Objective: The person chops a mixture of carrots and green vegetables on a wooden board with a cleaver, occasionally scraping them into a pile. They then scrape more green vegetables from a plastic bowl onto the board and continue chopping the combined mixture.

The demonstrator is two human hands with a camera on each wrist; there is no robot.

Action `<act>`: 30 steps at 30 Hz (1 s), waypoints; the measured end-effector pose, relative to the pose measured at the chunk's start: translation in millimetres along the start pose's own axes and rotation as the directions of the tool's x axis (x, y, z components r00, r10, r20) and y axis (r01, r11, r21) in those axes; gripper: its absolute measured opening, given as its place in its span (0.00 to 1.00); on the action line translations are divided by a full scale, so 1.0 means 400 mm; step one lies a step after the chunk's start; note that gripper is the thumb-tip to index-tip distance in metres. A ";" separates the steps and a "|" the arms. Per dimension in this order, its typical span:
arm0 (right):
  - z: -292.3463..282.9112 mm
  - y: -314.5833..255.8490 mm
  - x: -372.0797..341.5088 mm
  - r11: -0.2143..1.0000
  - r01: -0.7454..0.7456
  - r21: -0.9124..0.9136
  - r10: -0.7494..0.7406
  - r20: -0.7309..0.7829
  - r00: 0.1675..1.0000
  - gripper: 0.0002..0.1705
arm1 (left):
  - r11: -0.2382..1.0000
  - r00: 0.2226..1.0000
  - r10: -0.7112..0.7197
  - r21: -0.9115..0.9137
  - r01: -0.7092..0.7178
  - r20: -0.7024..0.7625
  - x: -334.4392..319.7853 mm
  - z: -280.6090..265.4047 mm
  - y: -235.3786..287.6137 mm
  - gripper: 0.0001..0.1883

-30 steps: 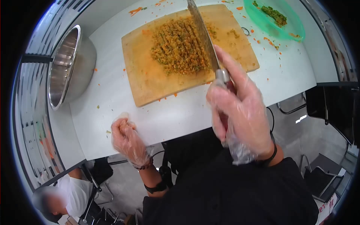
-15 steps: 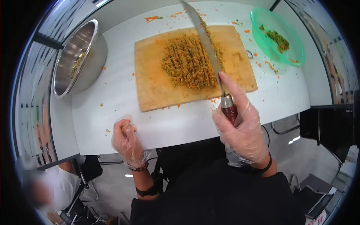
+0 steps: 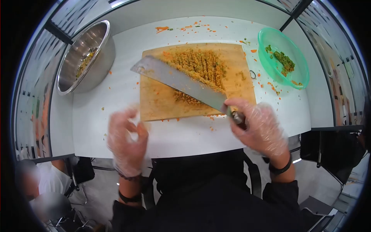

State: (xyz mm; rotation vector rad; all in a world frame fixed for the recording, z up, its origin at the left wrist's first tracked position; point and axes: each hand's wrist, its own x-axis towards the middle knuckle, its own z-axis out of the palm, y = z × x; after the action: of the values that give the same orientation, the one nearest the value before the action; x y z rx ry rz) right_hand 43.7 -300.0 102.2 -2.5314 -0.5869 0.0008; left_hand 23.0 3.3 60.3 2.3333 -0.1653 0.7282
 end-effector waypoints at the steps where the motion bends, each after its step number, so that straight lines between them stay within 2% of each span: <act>1: -0.022 0.015 0.006 0.988 0.097 -0.119 -0.100 -0.017 0.995 0.20 | 0.993 0.994 0.105 0.050 -0.105 -0.015 0.038 -0.007 0.001 0.17; 2: -0.041 0.027 0.012 0.952 0.193 -0.237 -0.204 -0.022 0.979 0.19 | 0.973 0.977 0.210 0.103 -0.207 -0.027 0.075 -0.012 0.002 0.18; 3: -0.057 0.032 0.017 0.950 0.146 -0.278 -0.148 0.012 0.989 0.15 | 0.972 0.974 0.228 0.065 -0.228 0.006 0.104 -0.016 0.010 0.18; 8: -0.123 0.050 0.089 0.871 0.260 -0.418 -0.251 0.077 0.965 0.06 | 0.927 0.930 0.354 -0.171 -0.334 0.104 0.195 0.010 -0.022 0.19; 9: -0.128 0.055 0.104 0.869 0.271 -0.413 -0.257 0.090 0.962 0.06 | 0.959 0.967 0.239 -0.179 -0.220 0.090 0.201 0.015 0.013 0.17; 12: -0.132 0.064 0.139 0.881 0.280 -0.382 -0.253 0.120 0.960 0.06 | 0.931 0.924 0.332 -0.226 -0.287 0.192 0.219 0.024 -0.006 0.16; 13: -0.129 0.066 0.146 0.886 0.278 -0.370 -0.248 0.127 0.960 0.06 | 0.936 0.924 0.333 -0.185 -0.300 0.186 0.222 0.033 0.006 0.15; 16: -0.100 0.087 0.159 0.892 0.260 -0.370 -0.211 0.167 0.963 0.07 | 0.966 0.925 0.250 -0.140 -0.217 0.287 0.216 0.039 0.014 0.13; 18: -0.064 0.108 0.156 0.858 0.297 -0.418 -0.251 0.162 0.954 0.08 | 0.954 0.909 0.300 -0.090 -0.286 0.289 0.196 0.064 0.016 0.09; 20: -0.064 0.107 0.157 0.841 0.306 -0.446 -0.252 0.178 0.951 0.10 | 0.957 0.893 0.288 -0.063 -0.285 0.347 0.191 0.058 0.010 0.10; 23: -0.076 0.086 0.167 0.842 0.297 -0.450 -0.218 0.218 0.951 0.13 | 0.954 0.903 0.289 -0.169 -0.246 0.317 0.213 0.048 0.007 0.10; 26: -0.063 0.098 0.182 0.837 0.302 -0.455 -0.224 0.218 0.950 0.15 | 0.964 0.911 0.247 -0.184 -0.195 0.331 0.213 0.075 -0.009 0.11; 30: -0.069 0.094 0.205 0.842 0.284 -0.459 -0.197 0.229 0.953 0.16 | 0.967 0.916 0.242 -0.159 -0.200 0.320 0.224 0.071 -0.006 0.10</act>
State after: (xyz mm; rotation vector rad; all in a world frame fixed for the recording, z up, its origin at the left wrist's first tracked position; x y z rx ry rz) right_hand 136.4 -309.2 116.6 -2.9407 -1.0962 -0.0207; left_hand 111.5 -6.2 90.1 2.3249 -0.6197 0.4016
